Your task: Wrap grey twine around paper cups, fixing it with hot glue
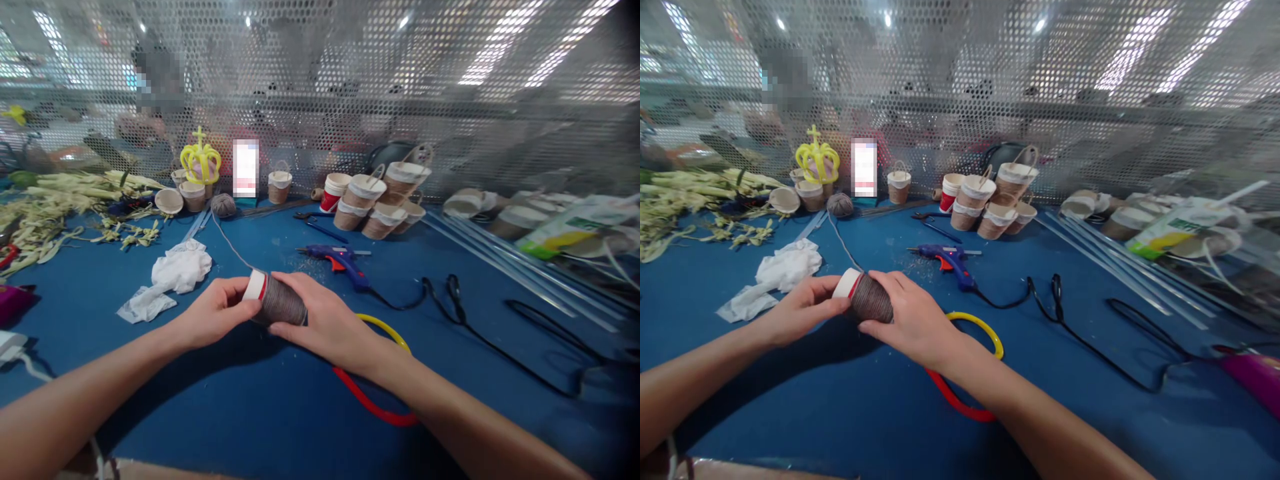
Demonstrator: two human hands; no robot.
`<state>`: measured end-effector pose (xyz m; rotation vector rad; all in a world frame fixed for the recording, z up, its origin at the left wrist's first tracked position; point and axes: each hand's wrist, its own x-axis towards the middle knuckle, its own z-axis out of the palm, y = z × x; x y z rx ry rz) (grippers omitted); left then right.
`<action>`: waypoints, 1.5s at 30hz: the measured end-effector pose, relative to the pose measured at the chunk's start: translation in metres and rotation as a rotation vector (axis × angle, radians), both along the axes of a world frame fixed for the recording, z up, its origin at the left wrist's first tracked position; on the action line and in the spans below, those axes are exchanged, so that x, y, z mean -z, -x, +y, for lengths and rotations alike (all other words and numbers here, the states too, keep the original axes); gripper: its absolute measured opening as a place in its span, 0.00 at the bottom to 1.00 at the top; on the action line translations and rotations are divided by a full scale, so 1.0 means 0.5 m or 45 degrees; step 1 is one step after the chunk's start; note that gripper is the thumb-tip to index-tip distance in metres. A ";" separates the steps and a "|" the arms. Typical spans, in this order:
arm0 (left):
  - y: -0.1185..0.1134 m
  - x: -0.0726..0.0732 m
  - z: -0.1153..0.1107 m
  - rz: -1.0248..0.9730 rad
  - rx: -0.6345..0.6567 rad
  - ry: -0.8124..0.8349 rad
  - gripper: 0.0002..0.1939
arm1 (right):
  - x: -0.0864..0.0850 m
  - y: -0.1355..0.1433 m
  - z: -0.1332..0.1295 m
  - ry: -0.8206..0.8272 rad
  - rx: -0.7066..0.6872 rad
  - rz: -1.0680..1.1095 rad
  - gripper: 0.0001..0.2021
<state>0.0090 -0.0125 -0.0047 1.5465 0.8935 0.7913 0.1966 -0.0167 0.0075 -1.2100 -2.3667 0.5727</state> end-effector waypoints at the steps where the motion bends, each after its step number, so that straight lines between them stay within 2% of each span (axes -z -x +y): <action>1: -0.001 0.000 0.000 0.013 -0.008 -0.005 0.14 | 0.000 0.001 0.000 0.001 0.003 -0.005 0.30; 9: 0.002 0.003 0.003 0.088 -0.078 0.021 0.12 | 0.004 0.002 0.000 0.009 0.003 -0.008 0.30; 21: 0.000 0.003 0.004 0.069 -0.053 0.102 0.10 | 0.011 0.002 -0.003 -0.031 -0.028 0.002 0.29; 25: 0.004 0.003 0.008 0.056 0.040 0.127 0.11 | 0.012 0.002 -0.002 0.008 -0.001 0.013 0.29; 30: 0.007 0.001 0.010 0.152 0.120 0.009 0.12 | 0.004 0.000 -0.001 0.022 0.037 0.050 0.29; 34: 0.006 -0.002 0.002 0.265 0.188 -0.088 0.11 | -0.003 -0.005 0.000 0.120 -0.014 0.129 0.29; 38: 0.004 -0.003 -0.008 0.319 0.250 -0.136 0.12 | -0.008 -0.006 0.001 0.219 -0.104 0.266 0.23; 41: 0.002 -0.001 -0.014 0.309 0.275 -0.113 0.11 | -0.014 -0.002 0.003 0.179 -0.197 0.316 0.19; 45: 0.001 0.004 -0.017 0.271 0.249 -0.115 0.09 | -0.028 0.011 0.004 0.104 -0.281 0.346 0.20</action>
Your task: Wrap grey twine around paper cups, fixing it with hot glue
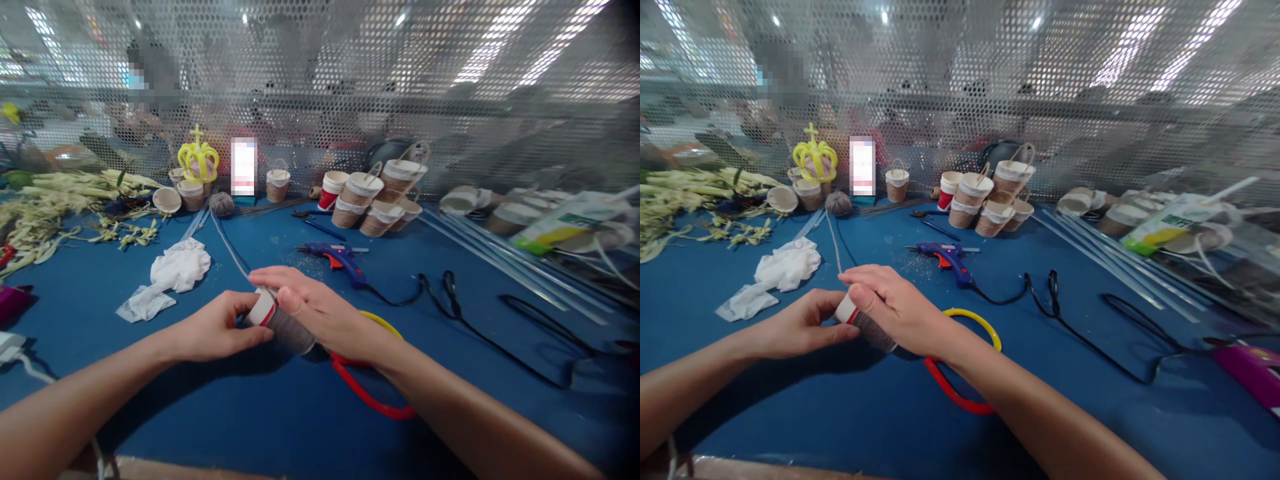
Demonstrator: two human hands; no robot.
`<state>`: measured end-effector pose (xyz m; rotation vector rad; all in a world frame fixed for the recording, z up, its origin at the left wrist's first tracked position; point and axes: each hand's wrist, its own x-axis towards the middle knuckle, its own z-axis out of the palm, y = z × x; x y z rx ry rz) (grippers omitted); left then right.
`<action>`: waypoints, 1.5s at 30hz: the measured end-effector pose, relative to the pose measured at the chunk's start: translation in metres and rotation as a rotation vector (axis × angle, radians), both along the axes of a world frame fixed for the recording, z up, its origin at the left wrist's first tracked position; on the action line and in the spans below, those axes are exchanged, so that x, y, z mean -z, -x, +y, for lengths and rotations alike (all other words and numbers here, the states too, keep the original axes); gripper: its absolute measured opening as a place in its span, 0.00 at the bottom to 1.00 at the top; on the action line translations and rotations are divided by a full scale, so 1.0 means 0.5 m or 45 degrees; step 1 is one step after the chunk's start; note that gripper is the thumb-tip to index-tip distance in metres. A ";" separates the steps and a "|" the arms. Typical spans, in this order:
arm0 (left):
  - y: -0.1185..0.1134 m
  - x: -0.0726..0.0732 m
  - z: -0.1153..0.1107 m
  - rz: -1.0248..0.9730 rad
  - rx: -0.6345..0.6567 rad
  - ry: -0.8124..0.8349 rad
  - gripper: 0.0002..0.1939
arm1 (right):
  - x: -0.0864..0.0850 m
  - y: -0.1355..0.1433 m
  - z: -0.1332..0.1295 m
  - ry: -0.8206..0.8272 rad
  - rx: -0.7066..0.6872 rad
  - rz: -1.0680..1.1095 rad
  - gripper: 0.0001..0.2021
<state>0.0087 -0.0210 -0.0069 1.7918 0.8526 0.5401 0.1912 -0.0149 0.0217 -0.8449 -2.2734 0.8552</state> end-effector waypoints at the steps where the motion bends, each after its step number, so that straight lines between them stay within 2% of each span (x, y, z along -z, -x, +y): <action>1: 0.000 0.002 0.000 -0.019 -0.011 -0.004 0.09 | -0.004 0.005 0.000 -0.007 -0.015 -0.011 0.20; 4: -0.002 0.008 0.003 -0.077 -0.019 0.032 0.10 | -0.015 0.023 0.008 0.010 -0.047 -0.068 0.20; 7: -0.005 0.010 0.007 -0.151 0.001 0.131 0.11 | -0.023 0.038 0.026 0.137 -0.048 -0.081 0.22; 10: -0.006 0.009 0.009 -0.206 -0.042 0.211 0.13 | -0.029 0.041 0.050 0.233 0.054 -0.051 0.23; 13: -0.007 0.007 0.008 -0.217 -0.077 0.215 0.14 | -0.036 0.036 0.067 0.183 0.144 -0.215 0.21; 17: -0.007 0.005 0.007 -0.191 -0.075 0.187 0.13 | -0.045 0.038 0.075 0.229 0.056 -0.400 0.13; 21: -0.009 0.008 0.008 -0.196 -0.084 0.186 0.12 | -0.054 0.065 0.078 0.278 0.038 -0.319 0.07; 25: -0.013 0.015 0.009 -0.276 -0.091 0.230 0.14 | -0.054 0.097 0.081 0.242 -0.014 -0.214 0.06; 28: -0.015 0.018 0.011 -0.328 -0.105 0.273 0.13 | -0.051 0.100 0.087 0.187 -0.045 -0.236 0.07; 30: -0.015 0.018 0.011 -0.338 -0.137 0.291 0.13 | -0.054 0.082 0.095 0.105 0.087 -0.271 0.08; 32: -0.014 0.015 0.011 -0.335 -0.178 0.300 0.14 | -0.063 0.045 0.105 0.044 0.314 -0.332 0.09; 35: -0.013 0.013 0.011 -0.322 -0.173 0.300 0.14 | -0.078 -0.034 0.124 0.034 0.630 -0.453 0.14; 38: -0.011 0.014 0.014 -0.295 -0.189 0.248 0.13 | -0.069 -0.110 0.143 -0.002 0.897 -0.621 0.16; 40: -0.011 0.016 0.016 -0.271 -0.219 0.204 0.13 | -0.045 -0.145 0.153 0.042 0.970 -0.793 0.12; 42: -0.010 0.017 0.018 -0.240 -0.257 0.170 0.13 | -0.015 -0.161 0.159 0.158 0.945 -0.950 0.09; 45: -0.009 0.018 0.022 -0.198 -0.318 0.109 0.14 | 0.017 -0.164 0.160 0.267 0.913 -1.065 0.11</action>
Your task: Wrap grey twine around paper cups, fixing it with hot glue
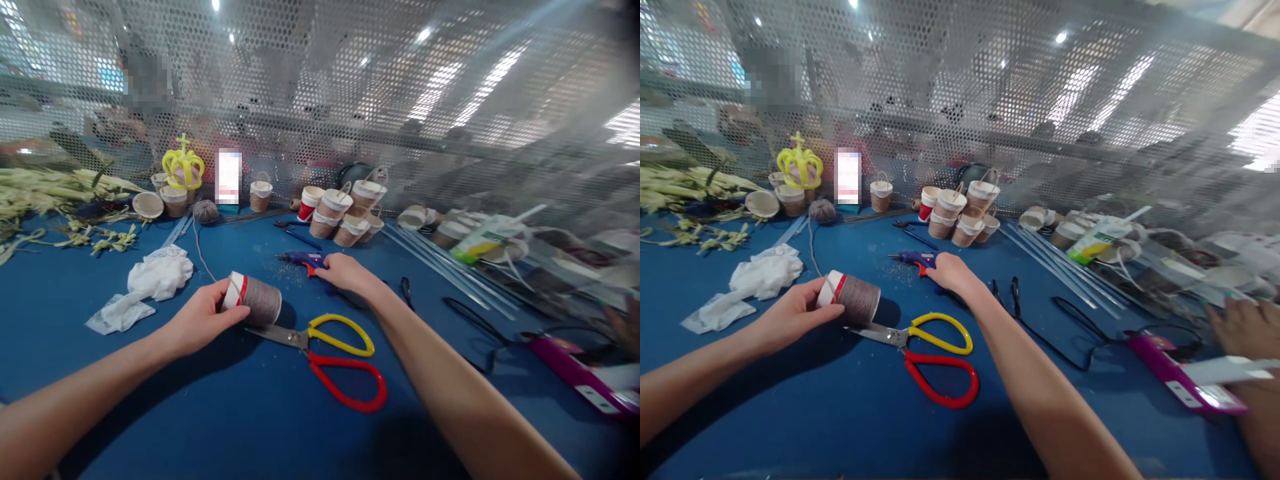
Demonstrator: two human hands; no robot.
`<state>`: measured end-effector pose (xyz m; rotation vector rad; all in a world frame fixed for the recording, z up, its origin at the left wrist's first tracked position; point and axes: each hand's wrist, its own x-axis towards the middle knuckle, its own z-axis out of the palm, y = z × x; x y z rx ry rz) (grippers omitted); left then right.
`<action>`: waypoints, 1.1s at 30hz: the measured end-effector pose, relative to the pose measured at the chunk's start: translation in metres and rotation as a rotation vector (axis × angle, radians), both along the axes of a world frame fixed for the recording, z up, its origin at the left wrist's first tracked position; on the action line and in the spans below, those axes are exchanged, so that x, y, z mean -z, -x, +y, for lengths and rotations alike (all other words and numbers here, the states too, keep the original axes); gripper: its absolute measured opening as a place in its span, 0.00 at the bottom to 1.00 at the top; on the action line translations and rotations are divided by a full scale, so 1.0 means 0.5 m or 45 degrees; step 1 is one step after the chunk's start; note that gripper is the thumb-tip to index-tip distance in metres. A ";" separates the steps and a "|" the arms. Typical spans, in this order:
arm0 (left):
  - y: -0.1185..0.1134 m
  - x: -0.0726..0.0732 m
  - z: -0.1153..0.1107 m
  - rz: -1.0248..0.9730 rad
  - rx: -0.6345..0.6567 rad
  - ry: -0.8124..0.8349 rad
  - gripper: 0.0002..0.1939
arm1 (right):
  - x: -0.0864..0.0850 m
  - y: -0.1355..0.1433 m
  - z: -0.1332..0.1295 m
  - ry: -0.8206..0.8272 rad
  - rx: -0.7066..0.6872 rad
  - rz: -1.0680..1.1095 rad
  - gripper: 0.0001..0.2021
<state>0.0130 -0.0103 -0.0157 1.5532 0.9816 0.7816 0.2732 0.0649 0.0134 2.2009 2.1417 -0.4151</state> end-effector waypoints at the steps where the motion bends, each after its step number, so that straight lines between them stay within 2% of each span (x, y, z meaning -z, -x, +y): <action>1: 0.001 0.001 0.001 0.008 -0.018 -0.021 0.13 | 0.005 0.001 -0.002 0.022 0.002 -0.002 0.13; 4: 0.003 0.005 0.007 0.020 -0.049 -0.084 0.12 | 0.010 0.001 -0.007 0.050 0.008 0.042 0.14; 7: 0.005 0.014 0.014 0.054 -0.064 -0.131 0.11 | 0.014 -0.001 -0.012 0.003 0.041 0.133 0.10; 11: 0.008 0.020 0.021 0.054 -0.041 -0.138 0.13 | 0.017 0.003 -0.023 -0.059 0.097 0.393 0.08; 16: 0.015 0.021 0.028 0.014 -0.011 -0.136 0.12 | -0.011 0.013 -0.063 -0.060 0.154 0.879 0.04; 19: 0.018 0.022 0.033 -0.025 0.005 -0.122 0.12 | -0.031 0.024 -0.098 -0.073 0.162 1.061 0.07; 21: 0.018 0.022 0.033 -0.038 0.006 -0.115 0.12 | -0.039 0.035 -0.125 -0.071 0.123 1.181 0.10; 23: 0.016 0.021 0.032 -0.028 0.000 -0.112 0.13 | -0.042 0.050 -0.149 -0.026 0.009 1.273 0.10; 27: 0.012 0.020 0.028 -0.010 -0.005 -0.127 0.14 | -0.040 0.075 -0.181 0.078 -0.155 1.255 0.11; 33: 0.012 0.021 0.022 0.027 -0.005 -0.192 0.14 | -0.036 0.093 -0.198 -0.055 -0.005 1.018 0.11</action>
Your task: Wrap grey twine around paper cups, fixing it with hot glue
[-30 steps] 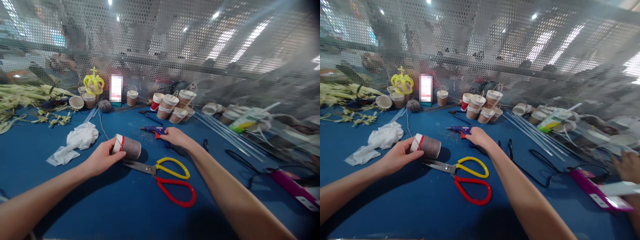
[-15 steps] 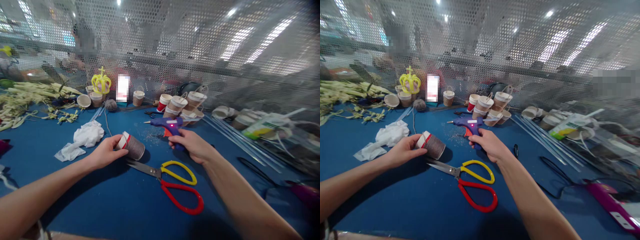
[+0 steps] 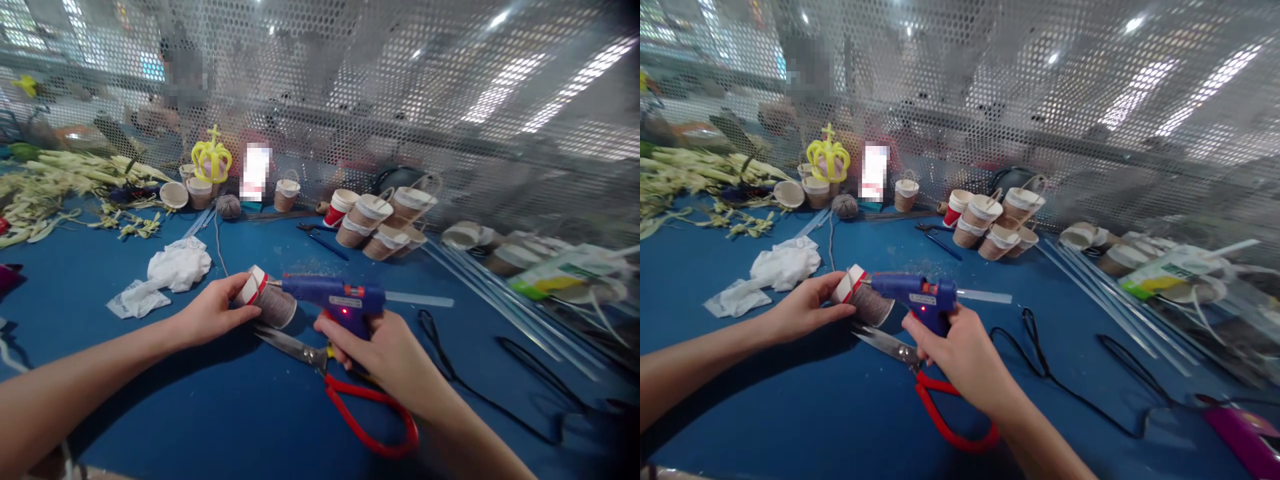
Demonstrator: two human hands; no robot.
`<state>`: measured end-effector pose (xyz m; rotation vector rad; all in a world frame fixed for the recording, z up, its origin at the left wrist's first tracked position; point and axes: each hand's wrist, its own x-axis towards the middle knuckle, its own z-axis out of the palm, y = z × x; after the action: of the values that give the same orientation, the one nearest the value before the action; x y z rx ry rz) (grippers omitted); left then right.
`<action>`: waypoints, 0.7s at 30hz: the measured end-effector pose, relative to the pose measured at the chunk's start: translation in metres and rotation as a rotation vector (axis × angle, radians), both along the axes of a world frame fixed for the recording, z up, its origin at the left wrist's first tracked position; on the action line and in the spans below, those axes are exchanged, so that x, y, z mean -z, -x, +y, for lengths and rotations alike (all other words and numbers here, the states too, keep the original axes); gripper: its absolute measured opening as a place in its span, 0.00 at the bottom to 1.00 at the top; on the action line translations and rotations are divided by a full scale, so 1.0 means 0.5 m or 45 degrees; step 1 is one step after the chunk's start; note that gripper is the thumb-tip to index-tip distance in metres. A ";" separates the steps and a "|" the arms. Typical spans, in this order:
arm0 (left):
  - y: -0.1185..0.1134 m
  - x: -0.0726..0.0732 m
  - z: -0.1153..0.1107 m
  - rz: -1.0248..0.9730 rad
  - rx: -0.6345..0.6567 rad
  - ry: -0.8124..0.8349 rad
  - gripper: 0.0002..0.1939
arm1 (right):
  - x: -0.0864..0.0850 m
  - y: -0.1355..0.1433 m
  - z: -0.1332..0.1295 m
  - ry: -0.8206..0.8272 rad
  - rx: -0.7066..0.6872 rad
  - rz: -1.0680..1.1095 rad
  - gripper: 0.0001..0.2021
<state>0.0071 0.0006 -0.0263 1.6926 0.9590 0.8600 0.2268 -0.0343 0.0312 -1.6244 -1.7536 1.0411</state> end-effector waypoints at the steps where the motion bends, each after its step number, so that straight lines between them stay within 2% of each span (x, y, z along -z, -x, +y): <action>1: 0.000 0.000 0.000 0.001 0.008 -0.014 0.14 | 0.002 0.002 -0.002 -0.042 0.013 -0.062 0.11; 8: 0.000 -0.005 -0.001 -0.020 0.050 -0.074 0.15 | 0.011 0.003 -0.002 -0.443 -0.187 -0.445 0.10; 13: 0.001 -0.007 -0.002 -0.013 0.057 -0.101 0.12 | 0.007 0.000 0.000 -0.819 -0.384 -0.695 0.13; 18: 0.002 -0.010 -0.002 0.015 0.047 -0.095 0.13 | 0.005 -0.002 0.000 -0.902 -0.394 -0.717 0.09; 21: 0.002 -0.011 -0.002 0.021 0.059 -0.110 0.13 | 0.003 -0.001 -0.001 -0.867 -0.374 -0.688 0.08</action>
<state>0.0061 -0.0005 -0.0209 1.7909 0.9016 0.8688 0.2272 -0.0349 0.0299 -1.2799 -2.3971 0.0363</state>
